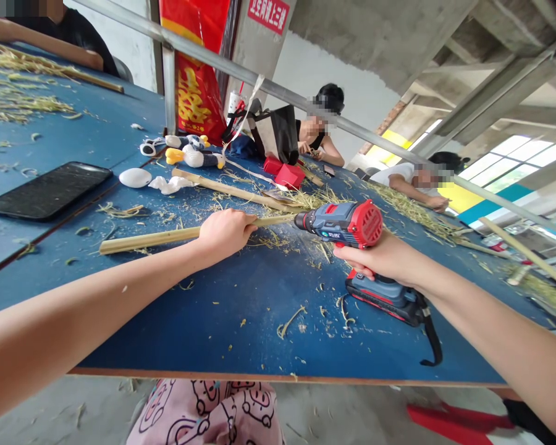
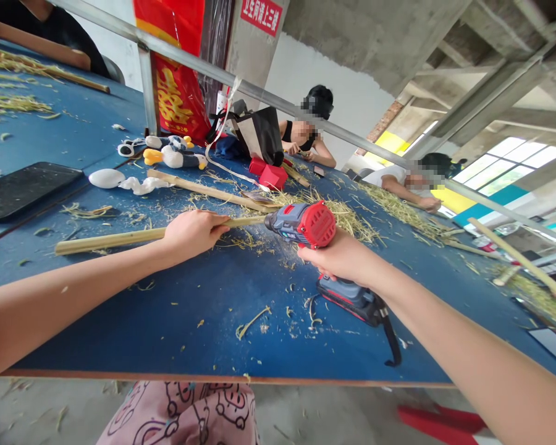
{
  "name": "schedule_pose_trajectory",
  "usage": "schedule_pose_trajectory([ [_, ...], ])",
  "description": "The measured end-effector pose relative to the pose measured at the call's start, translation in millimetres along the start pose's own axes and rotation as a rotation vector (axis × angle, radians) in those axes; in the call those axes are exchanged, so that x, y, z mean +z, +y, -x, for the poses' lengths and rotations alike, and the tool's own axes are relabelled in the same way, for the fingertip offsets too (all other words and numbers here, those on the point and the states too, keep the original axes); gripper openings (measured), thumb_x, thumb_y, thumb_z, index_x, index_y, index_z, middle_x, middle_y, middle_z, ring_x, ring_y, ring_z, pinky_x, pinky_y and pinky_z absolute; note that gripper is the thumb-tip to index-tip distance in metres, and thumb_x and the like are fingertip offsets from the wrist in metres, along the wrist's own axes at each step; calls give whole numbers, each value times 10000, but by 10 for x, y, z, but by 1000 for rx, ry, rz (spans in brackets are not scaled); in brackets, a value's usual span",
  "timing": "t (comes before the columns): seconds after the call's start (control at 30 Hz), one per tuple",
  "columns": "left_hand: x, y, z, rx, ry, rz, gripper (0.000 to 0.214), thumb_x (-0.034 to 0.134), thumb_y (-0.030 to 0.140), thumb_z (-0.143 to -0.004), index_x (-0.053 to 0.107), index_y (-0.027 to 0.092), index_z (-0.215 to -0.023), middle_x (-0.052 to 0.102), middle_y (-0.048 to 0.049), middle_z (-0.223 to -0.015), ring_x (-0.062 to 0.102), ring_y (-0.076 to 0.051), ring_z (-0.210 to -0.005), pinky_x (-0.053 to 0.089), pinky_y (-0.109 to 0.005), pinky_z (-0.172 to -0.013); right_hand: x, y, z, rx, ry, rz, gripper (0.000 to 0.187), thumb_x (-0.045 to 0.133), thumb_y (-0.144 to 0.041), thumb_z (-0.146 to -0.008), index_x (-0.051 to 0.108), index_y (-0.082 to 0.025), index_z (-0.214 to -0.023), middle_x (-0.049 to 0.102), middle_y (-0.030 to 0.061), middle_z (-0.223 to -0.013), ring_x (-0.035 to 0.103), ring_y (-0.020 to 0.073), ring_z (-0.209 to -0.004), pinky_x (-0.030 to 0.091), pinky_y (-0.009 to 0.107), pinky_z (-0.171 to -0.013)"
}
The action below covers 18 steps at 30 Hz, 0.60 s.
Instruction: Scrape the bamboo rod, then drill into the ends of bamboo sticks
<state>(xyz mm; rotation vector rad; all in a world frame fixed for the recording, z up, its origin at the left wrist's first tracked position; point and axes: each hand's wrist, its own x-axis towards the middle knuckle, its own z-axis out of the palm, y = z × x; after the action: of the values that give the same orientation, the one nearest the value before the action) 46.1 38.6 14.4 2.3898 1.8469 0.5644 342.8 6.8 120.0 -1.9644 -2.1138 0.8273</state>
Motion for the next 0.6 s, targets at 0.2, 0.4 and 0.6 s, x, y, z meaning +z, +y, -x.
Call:
schedule_pose_trajectory([
  [0.2,18,-12,-5,5,4,-14,408,453,419,-1016,728,303,-1294,785,-69,-1058,731,-246,-894,550,-336,-766,0,-16,5,-6,6,67,386,657,-471,-856,479,-251,-592,485,-10,-455,432,147,-395,440,367,-518],
  [0.4,30,-21,-13,-4,16,-7,397,467,430,-1011,736,312,-1278,792,-64,-1015,736,-251,-872,544,-333,-741,9,4,-10,7,10,103,421,648,-494,-873,481,-251,-572,493,-2,-451,434,147,-403,441,353,-500],
  [0.6,4,-19,-18,14,3,-10,380,464,420,-1009,741,330,-1252,790,-57,-1007,734,-245,-872,543,-333,-761,17,-15,-12,8,35,87,398,672,-486,-855,493,-255,-584,509,-1,-458,442,148,-396,438,349,-480],
])
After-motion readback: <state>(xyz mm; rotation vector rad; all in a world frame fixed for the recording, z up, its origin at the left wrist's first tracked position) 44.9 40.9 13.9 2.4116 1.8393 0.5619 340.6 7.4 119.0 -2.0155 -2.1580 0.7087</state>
